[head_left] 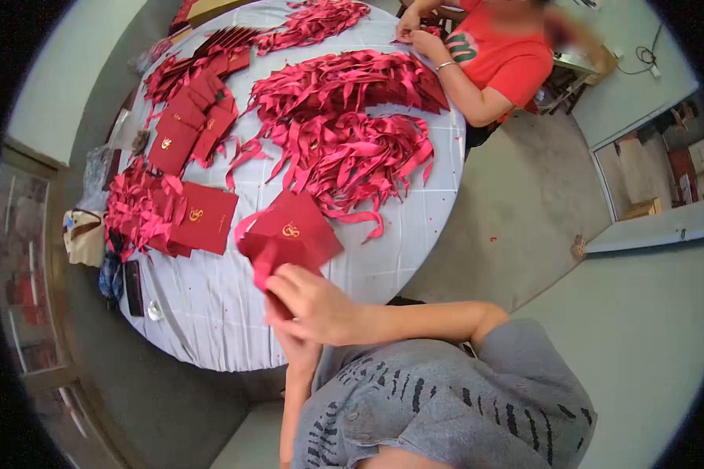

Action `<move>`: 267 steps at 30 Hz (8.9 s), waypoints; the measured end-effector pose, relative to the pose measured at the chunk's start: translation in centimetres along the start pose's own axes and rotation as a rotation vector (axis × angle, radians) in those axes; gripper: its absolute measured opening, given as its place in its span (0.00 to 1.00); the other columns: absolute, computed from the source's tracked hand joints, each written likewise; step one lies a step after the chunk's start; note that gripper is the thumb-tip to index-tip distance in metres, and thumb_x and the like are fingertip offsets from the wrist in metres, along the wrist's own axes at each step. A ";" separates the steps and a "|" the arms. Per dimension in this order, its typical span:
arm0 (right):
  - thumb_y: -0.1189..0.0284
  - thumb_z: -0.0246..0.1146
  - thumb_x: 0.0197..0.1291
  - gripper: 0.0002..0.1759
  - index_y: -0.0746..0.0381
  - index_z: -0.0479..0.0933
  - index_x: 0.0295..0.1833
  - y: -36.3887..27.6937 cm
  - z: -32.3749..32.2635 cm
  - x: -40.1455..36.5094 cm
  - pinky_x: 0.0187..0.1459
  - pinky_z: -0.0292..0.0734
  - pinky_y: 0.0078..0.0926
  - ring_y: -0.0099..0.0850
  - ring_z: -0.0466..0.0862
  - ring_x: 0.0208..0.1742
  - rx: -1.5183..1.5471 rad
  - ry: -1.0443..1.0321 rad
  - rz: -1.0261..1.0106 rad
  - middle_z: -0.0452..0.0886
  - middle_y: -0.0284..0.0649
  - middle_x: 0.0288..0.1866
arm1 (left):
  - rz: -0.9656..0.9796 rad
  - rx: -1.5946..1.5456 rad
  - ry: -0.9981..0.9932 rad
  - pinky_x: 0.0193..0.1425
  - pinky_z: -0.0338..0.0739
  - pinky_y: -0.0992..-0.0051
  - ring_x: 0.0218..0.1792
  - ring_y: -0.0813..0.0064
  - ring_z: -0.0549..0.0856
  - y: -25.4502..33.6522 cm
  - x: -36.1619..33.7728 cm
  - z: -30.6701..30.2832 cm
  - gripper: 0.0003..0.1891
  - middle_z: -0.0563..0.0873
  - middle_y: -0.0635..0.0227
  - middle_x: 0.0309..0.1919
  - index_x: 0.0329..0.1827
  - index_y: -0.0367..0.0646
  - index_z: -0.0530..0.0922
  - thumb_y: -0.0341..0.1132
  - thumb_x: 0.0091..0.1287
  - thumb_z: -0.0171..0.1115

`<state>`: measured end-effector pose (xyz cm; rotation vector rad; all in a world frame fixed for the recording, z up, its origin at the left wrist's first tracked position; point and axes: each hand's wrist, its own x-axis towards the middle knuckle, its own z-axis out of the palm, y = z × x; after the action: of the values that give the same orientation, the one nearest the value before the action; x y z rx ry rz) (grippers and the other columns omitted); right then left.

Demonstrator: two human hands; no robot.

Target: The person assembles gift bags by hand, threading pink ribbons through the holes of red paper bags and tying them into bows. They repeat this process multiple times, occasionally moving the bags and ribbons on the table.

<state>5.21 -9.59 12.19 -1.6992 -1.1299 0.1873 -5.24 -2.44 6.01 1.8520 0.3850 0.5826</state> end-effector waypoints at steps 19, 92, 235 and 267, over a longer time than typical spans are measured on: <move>0.73 0.67 0.47 0.13 0.61 0.75 0.40 18.2 -4.0 -3.1 0.46 0.71 0.39 0.43 0.72 0.45 -0.726 0.039 0.321 0.72 0.43 0.40 | -0.028 0.665 0.065 0.53 0.68 0.62 0.47 0.52 0.73 -4.8 1.9 -2.5 0.17 0.73 0.50 0.45 0.50 0.33 0.71 0.22 0.57 0.58; 0.78 0.60 0.60 0.05 0.66 0.72 0.41 3.0 -6.7 1.1 0.31 0.68 0.11 0.14 0.73 0.30 0.380 -0.147 0.445 0.74 0.27 0.30 | -0.419 -0.258 -0.203 0.47 0.73 0.80 0.40 0.82 0.79 -0.2 4.3 -7.4 0.11 0.83 0.69 0.37 0.49 0.32 0.76 0.28 0.66 0.56; 0.70 0.61 0.41 0.08 0.60 0.81 0.28 6.1 1.1 7.4 0.31 0.74 0.44 0.47 0.81 0.32 -0.267 -0.951 -0.097 0.80 0.48 0.25 | 0.129 0.826 -0.017 0.36 0.69 0.57 0.28 0.56 0.81 1.9 0.9 -2.8 0.11 0.83 0.60 0.29 0.45 0.46 0.76 0.32 0.59 0.60; 0.70 0.60 0.50 0.10 0.67 0.75 0.30 6.6 3.4 9.1 0.34 0.72 0.32 0.32 0.78 0.28 0.242 -0.299 0.105 0.78 0.43 0.25 | -0.073 0.483 0.024 0.34 0.75 0.64 0.32 0.48 0.80 1.8 0.6 -1.2 0.11 0.81 0.48 0.32 0.47 0.39 0.74 0.33 0.63 0.59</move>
<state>11.94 -0.65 8.78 -1.5468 -1.1808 0.6369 -5.45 -1.80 8.18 2.2795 0.6499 0.4903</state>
